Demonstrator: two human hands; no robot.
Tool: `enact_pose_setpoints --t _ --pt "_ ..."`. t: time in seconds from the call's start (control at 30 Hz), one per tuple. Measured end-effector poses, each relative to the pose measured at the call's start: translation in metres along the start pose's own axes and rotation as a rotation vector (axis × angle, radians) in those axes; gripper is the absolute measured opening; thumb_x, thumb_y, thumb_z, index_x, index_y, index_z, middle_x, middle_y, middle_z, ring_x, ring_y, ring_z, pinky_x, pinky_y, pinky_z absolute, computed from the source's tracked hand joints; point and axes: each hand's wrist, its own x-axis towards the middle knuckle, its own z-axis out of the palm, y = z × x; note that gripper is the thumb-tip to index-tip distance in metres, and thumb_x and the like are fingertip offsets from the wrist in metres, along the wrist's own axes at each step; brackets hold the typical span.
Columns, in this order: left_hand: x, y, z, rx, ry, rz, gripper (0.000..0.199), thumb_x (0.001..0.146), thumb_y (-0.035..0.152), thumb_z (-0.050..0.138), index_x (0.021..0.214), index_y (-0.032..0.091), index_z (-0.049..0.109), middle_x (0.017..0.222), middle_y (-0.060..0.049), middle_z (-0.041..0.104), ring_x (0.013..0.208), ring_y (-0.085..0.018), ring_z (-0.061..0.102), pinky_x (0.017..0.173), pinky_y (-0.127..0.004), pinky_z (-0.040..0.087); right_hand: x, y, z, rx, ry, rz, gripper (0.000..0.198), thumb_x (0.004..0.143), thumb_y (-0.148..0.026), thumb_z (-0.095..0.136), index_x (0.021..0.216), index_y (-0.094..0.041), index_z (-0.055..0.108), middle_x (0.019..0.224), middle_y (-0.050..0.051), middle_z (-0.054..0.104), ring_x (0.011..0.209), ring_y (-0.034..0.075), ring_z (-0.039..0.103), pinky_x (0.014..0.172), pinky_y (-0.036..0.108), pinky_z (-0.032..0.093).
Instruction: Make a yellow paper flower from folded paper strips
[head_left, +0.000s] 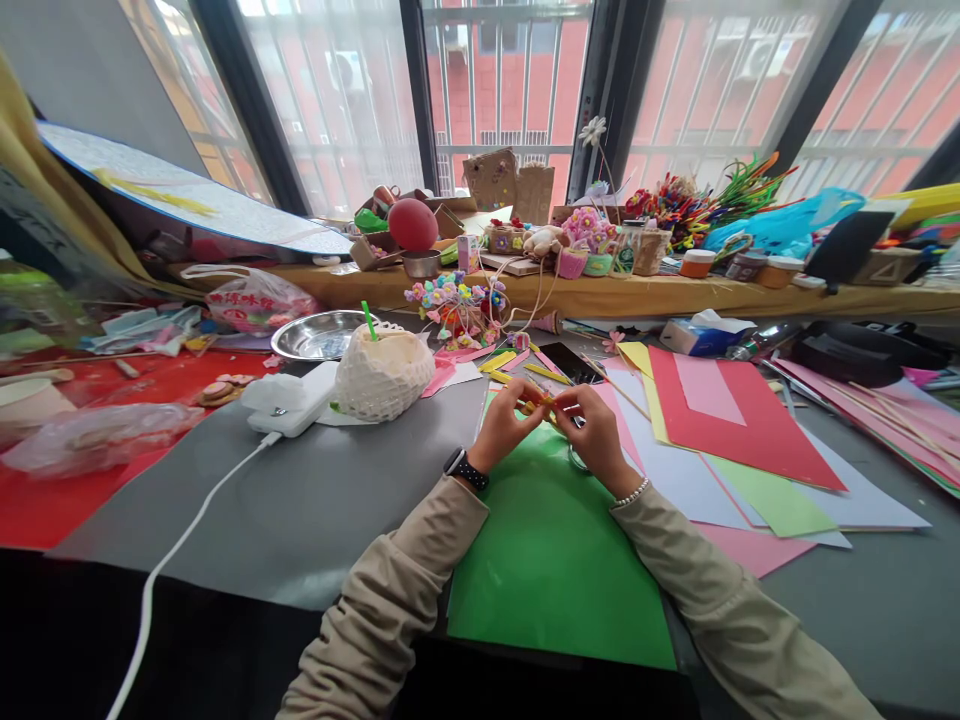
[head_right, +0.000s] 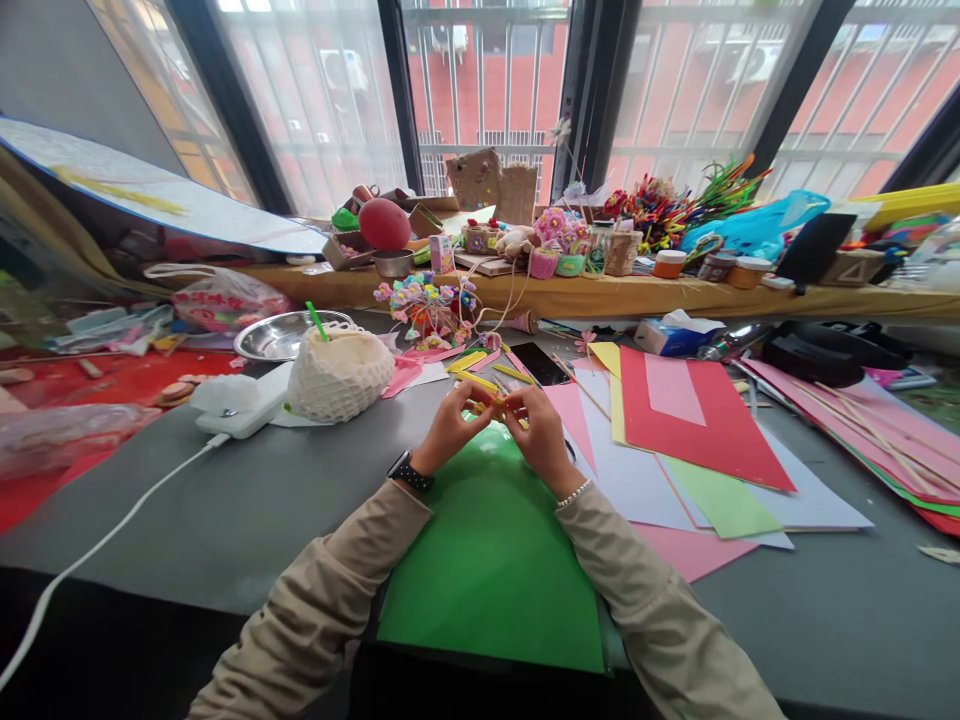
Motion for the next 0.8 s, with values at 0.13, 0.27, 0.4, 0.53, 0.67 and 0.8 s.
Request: enact_pose_setpoints --t 0.13,0.27,0.4,0.53,0.67,0.8 --pt "0.002 0.003 -0.003 -0.026 -0.003 0.004 0.013 0.07 0.026 0.055 0.074 0.016 0.047 0.075 0.0 0.053 0.07 -0.01 0.05 0.063 -0.021 0.04 0.001 -0.001 -0.001 0.042 -0.008 0.017 0.01 0.076 -0.028 0.049 0.079 -0.019 0.05 0.079 0.005 0.054 0.07 0.015 0.055 0.061 0.03 0.051" --pt "0.007 0.001 -0.007 -0.026 -0.11 -0.037 0.015 0.066 0.021 0.058 0.072 0.015 0.046 0.071 0.001 0.051 0.066 -0.009 0.047 0.063 -0.022 0.039 0.004 0.003 0.0 0.111 -0.086 0.105 0.014 0.072 -0.03 0.054 0.077 -0.018 0.05 0.075 0.004 0.057 0.068 0.015 0.057 0.061 0.03 0.051" --pt "0.009 -0.006 -0.007 -0.112 -0.203 -0.133 0.019 0.064 0.024 0.059 0.075 0.014 0.046 0.072 0.001 0.05 0.064 -0.008 0.047 0.06 -0.021 0.039 0.005 0.01 0.002 0.142 -0.119 0.184 0.016 0.069 -0.032 0.056 0.075 -0.018 0.051 0.072 0.003 0.059 0.066 0.015 0.057 0.062 0.03 0.051" --pt "0.009 -0.009 -0.007 -0.197 -0.246 -0.201 0.025 0.064 0.028 0.061 0.079 0.014 0.048 0.073 0.001 0.05 0.062 -0.007 0.046 0.058 -0.021 0.038 0.005 0.012 0.002 0.176 -0.117 0.221 0.017 0.068 -0.033 0.057 0.074 -0.018 0.05 0.073 0.004 0.059 0.066 0.014 0.057 0.062 0.03 0.051" --pt "0.008 -0.008 -0.007 -0.21 -0.211 -0.233 0.026 0.062 0.03 0.063 0.074 0.014 0.047 0.07 0.002 0.049 0.06 -0.007 0.045 0.057 -0.021 0.037 0.005 0.011 0.002 0.155 -0.121 0.215 0.017 0.068 -0.034 0.056 0.073 -0.018 0.05 0.072 0.003 0.059 0.066 0.015 0.057 0.061 0.031 0.05" --pt "0.008 -0.007 -0.006 -0.205 -0.188 -0.248 0.025 0.061 0.03 0.063 0.071 0.015 0.045 0.067 0.003 0.048 0.059 -0.007 0.045 0.058 -0.021 0.037 0.004 0.009 0.003 0.077 -0.106 0.163 0.013 0.069 -0.031 0.054 0.07 -0.019 0.049 0.068 0.002 0.058 0.064 0.015 0.056 0.06 0.031 0.05"
